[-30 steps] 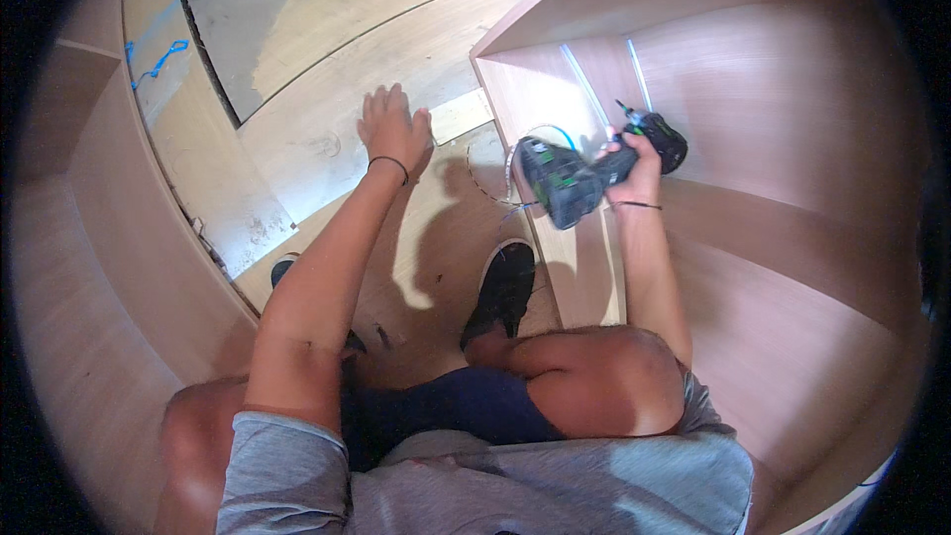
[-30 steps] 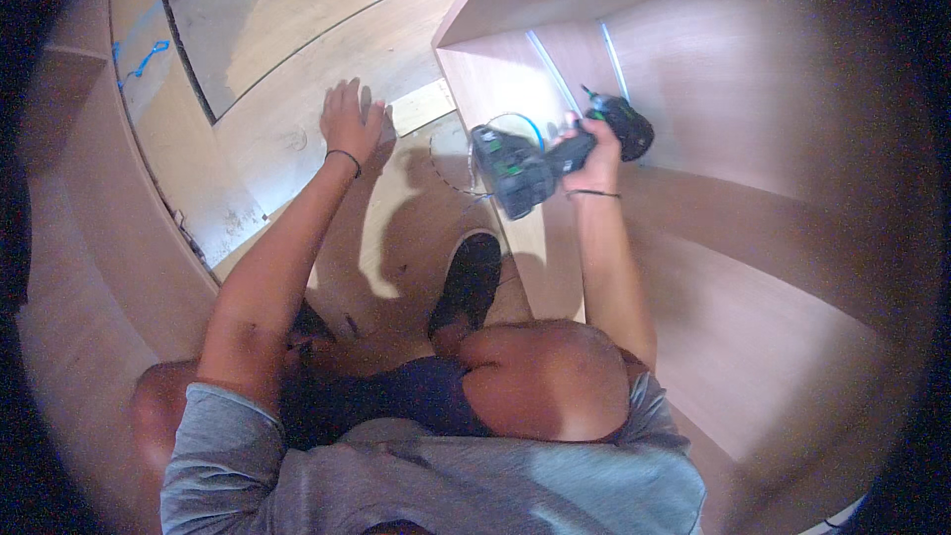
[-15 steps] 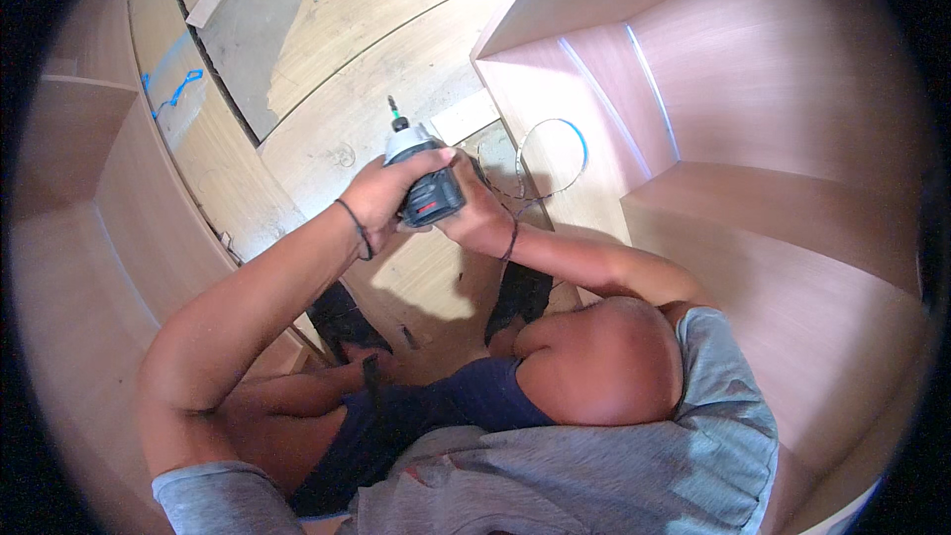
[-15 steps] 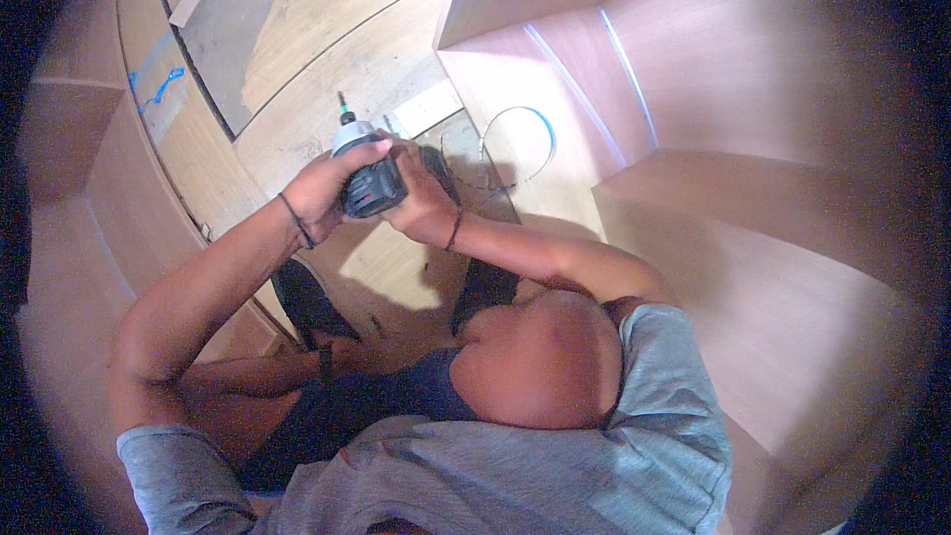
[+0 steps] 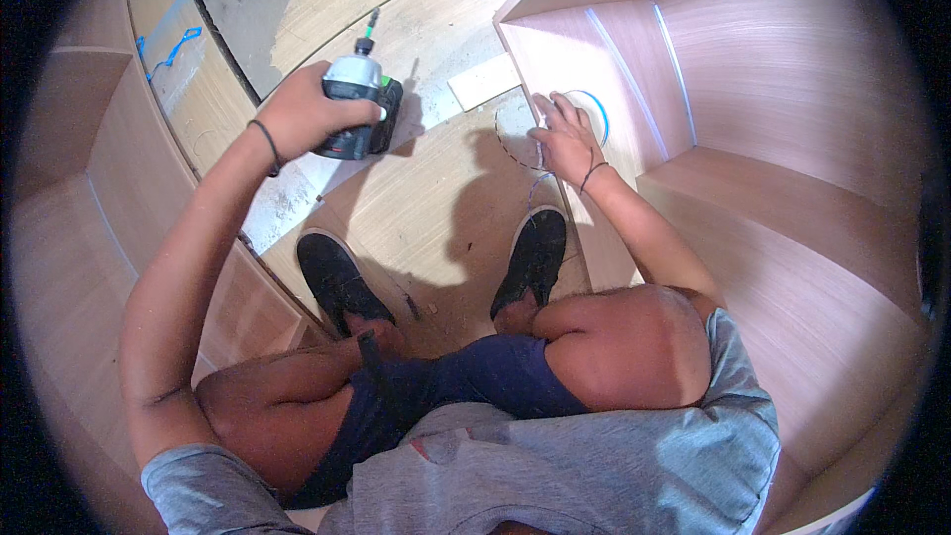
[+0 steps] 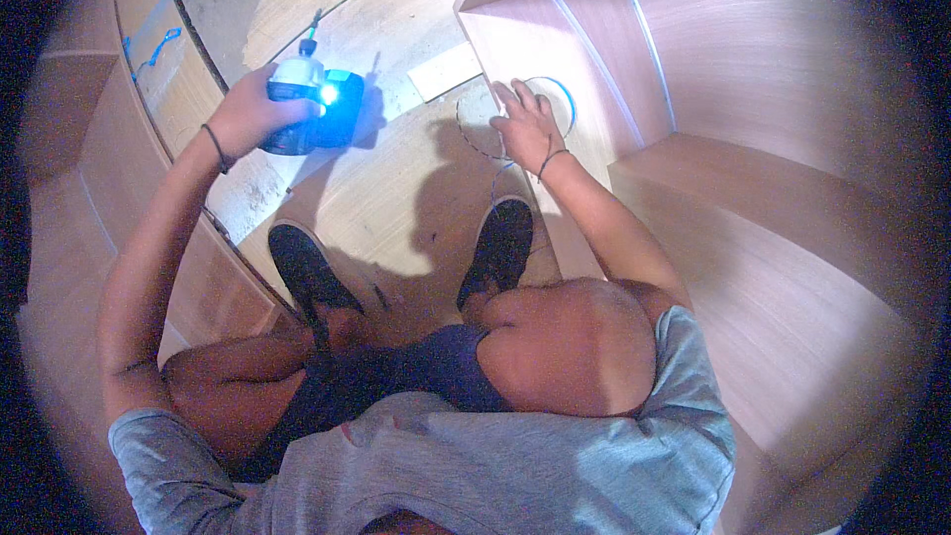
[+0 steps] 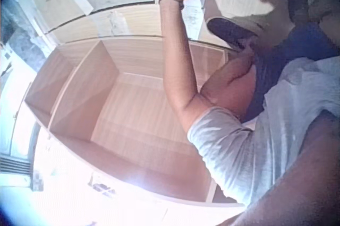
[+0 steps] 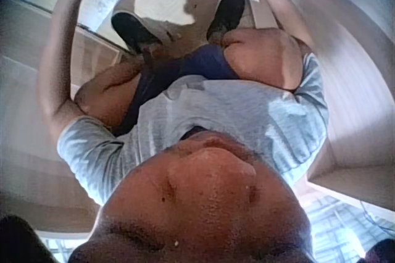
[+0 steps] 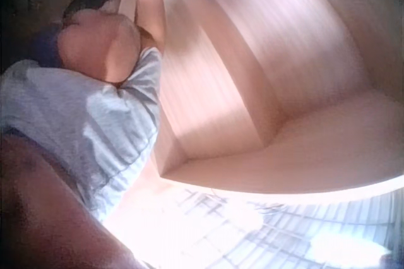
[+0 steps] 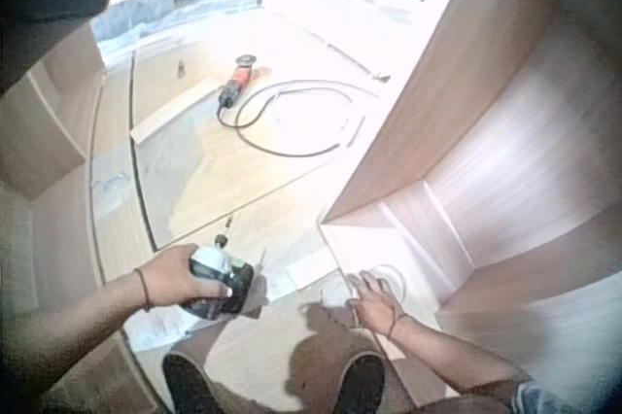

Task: The person measures an aluminum channel, drills a hole in it using a power drill, and then wires and installs an LED strip into the channel inside a wooden cabinet.

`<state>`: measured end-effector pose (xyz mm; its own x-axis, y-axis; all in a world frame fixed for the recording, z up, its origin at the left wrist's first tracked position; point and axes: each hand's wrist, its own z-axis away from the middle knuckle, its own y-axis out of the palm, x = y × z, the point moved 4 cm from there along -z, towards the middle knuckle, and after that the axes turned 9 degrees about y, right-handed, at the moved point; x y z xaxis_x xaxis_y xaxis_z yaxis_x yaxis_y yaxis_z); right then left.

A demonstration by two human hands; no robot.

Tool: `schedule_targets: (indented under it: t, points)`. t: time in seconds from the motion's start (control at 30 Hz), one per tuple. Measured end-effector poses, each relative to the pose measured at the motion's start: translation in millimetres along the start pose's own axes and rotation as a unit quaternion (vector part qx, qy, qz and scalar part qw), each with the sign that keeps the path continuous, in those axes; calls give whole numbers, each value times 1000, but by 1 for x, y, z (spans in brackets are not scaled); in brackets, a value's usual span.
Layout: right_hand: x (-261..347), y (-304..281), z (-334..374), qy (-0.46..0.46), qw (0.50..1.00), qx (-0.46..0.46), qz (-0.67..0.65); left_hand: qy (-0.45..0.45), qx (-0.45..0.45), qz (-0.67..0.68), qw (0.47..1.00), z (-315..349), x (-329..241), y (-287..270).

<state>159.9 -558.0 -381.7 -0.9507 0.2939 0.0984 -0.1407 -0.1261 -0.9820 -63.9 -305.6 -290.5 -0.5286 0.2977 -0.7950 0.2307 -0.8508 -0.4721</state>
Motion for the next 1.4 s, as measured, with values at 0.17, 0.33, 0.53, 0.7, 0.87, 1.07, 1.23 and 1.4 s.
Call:
schedule_targets:
  t: [0.17, 0.33, 0.53, 0.7, 0.87, 1.07, 1.23, 1.4]
  points:
    - [-15, -16, -12, 16, 999, -42, -15, -30, 73, 20, 997, 1, 4, -19]
    - [-23, -75, -36, 154, 917, -30, -366, -20, 92, -133, 987, -2, -19, -28]
    - [-7, -124, -45, 188, 823, -28, -535, 181, -113, -202, 956, -1, -88, -16]
    - [-13, -157, -41, 222, 671, -34, -706, 333, -108, 8, 937, 5, -110, 95]
    - [-69, -181, -39, 88, 440, -140, -883, 218, 106, 108, 964, -15, -82, 171]
    - [-168, -178, 21, 276, 369, -447, -766, 19, 204, 329, 922, -28, -49, 140]
    - [-144, -155, 29, 408, 467, -494, -610, 20, 150, 425, 892, -36, -63, 118]
    - [-60, -157, -7, 159, 830, -265, -464, 70, 151, 376, 912, -48, -85, 110]
